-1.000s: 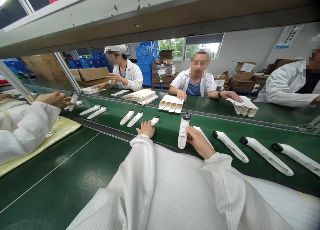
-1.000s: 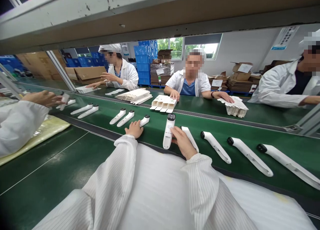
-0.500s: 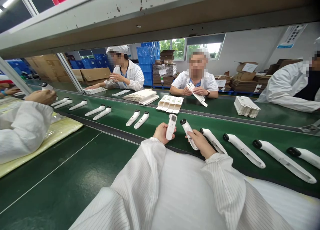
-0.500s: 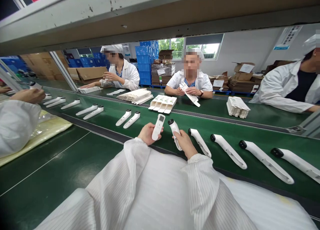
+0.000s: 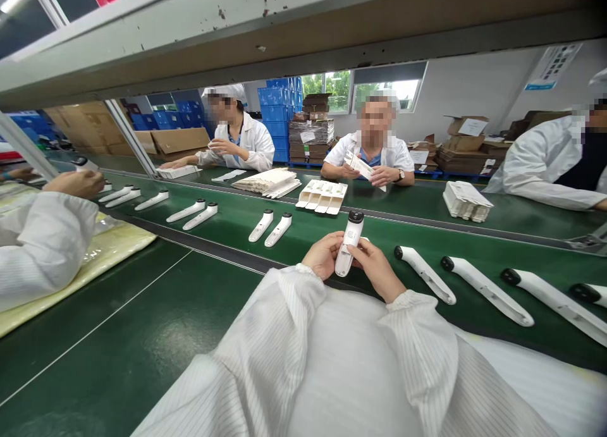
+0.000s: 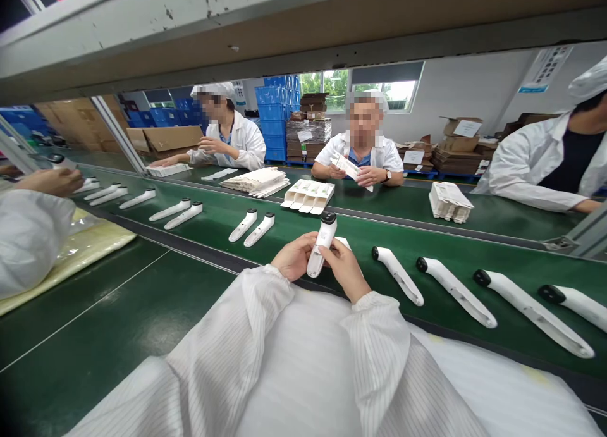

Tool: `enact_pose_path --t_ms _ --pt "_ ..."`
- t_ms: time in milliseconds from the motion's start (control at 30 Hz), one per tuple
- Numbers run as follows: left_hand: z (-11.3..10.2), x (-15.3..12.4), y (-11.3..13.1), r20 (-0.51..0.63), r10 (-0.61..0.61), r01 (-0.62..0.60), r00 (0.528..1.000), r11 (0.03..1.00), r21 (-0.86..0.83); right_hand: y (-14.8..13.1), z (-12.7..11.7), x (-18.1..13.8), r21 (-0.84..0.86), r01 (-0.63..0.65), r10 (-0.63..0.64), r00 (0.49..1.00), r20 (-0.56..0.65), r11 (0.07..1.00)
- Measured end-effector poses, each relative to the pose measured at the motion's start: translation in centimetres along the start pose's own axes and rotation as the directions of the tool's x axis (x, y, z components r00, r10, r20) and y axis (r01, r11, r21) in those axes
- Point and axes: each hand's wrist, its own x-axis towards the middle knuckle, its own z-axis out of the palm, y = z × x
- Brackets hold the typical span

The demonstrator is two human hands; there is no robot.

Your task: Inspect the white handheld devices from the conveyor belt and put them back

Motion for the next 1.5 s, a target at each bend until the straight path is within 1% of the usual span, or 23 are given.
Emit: enact_pose_path --t_ms 67,100,133,167,233,267,333,400,533,633,733,800,833,933,1000,1067,1133,1267,1333,1367,1400,1433,1500 --pt "-1.0 0.4 0.8 -0.061 0.060 -0.048 0.996 0.984 0.174 -0.3 0.0 -0.2 0.127 -0.067 0.064 0.998 0.028 0.990" --pt "-1.8 0.6 1.4 -0.113 0.144 -0.101 0.983 0.942 0.320 -0.4 -0.1 -0.3 0.159 -0.084 0.080 0.996 0.033 0.984" --pt "-2.8 0.8 2.0 -0.157 0.255 -0.149 0.954 0.858 0.492 -0.4 -0.2 -0.4 0.178 -0.096 0.091 0.995 0.036 0.979" --pt "-3.9 0.9 2.7 -0.187 0.410 -0.184 0.893 0.711 0.678 -0.5 -0.3 -0.4 0.188 -0.109 0.104 0.994 0.037 0.976" --pt "-6.4 1.2 3.9 -0.170 0.636 -0.096 0.753 0.361 0.927 -0.6 -0.4 -0.5 0.195 -0.136 0.130 0.991 0.043 0.971" --pt "-7.5 1.4 4.3 -0.187 0.653 0.017 0.734 0.258 0.966 -0.6 -0.4 -0.6 0.196 -0.145 0.137 0.989 0.051 0.970" --pt "-9.2 1.6 4.7 -0.265 0.583 0.197 0.768 0.178 0.964 -0.7 -0.4 -0.6 0.188 -0.155 0.143 0.987 0.071 0.970" --pt "-9.9 2.0 4.7 -0.345 0.503 0.245 0.792 0.256 0.935 -0.8 -0.3 -0.6 0.178 -0.155 0.143 0.987 0.077 0.972" --pt "-8.8 2.1 4.4 -0.440 0.337 0.102 0.832 0.687 0.719 -0.6 -0.4 -0.4 0.150 -0.166 0.155 0.985 0.079 0.975" --pt "-7.2 1.5 4.3 -0.344 0.183 0.031 0.921 0.846 0.533 0.0 -0.6 -0.1 0.061 -0.179 0.177 0.984 0.034 0.982" --pt "-5.4 0.7 3.9 -0.143 -0.009 0.025 0.990 0.994 0.109 0.9 -1.1 0.5 -0.183 -0.217 0.206 0.975 -0.078 0.959" --pt "-4.3 0.3 3.5 -0.029 -0.083 0.078 0.996 0.988 -0.136 1.6 -1.6 0.8 -0.422 -0.221 0.168 0.973 -0.159 0.879" --pt "-3.7 0.2 3.2 0.001 -0.101 0.100 0.995 0.980 -0.175 1.9 -1.9 1.0 -0.530 -0.205 0.120 0.975 -0.189 0.823" --pt "-2.4 0.1 2.3 0.055 -0.126 0.133 0.991 0.980 -0.151 2.2 -2.2 1.2 -0.709 -0.090 -0.093 0.972 -0.216 0.700" --pt "-1.6 0.1 1.6 0.049 -0.147 0.152 0.988 0.980 -0.124 1.9 -2.0 1.1 -0.709 0.036 -0.234 0.955 -0.184 0.704" --pt "-0.9 0.0 0.9 0.028 -0.148 0.150 0.989 0.982 -0.118 1.4 -1.4 0.8 -0.612 0.156 -0.296 0.946 -0.134 0.776" --pt "-0.3 -0.1 0.2 0.023 -0.090 0.092 0.996 0.987 -0.131 0.8 -0.7 0.5 -0.432 0.194 -0.258 0.961 -0.095 0.881" --pt "0.2 0.0 -0.4 0.017 -0.026 0.027 1.000 0.996 -0.083 0.0 0.0 0.1 -0.050 0.044 -0.046 0.997 -0.054 0.998" --pt "-0.5 0.3 0.1 -0.059 -0.007 0.012 0.998 0.997 0.082 -0.3 0.1 -0.1 0.086 -0.041 0.042 0.999 -0.008 0.995" --pt "-1.1 0.5 0.6 -0.121 0.061 -0.032 0.991 0.973 0.229 -0.5 0.0 -0.2 0.123 -0.066 0.065 0.998 0.013 0.990" --pt "-1.9 0.7 1.1 -0.177 0.176 -0.088 0.968 0.906 0.415 -0.6 0.0 -0.3 0.141 -0.080 0.077 0.997 0.025 0.987" --pt "-2.9 0.9 1.6 -0.211 0.315 -0.126 0.925 0.780 0.613 -0.7 -0.1 -0.4 0.151 -0.088 0.084 0.996 0.032 0.985" --pt "-5.0 1.3 2.6 -0.181 0.554 -0.083 0.812 0.418 0.905 -0.7 -0.2 -0.5 0.164 -0.103 0.097 0.994 0.039 0.981"
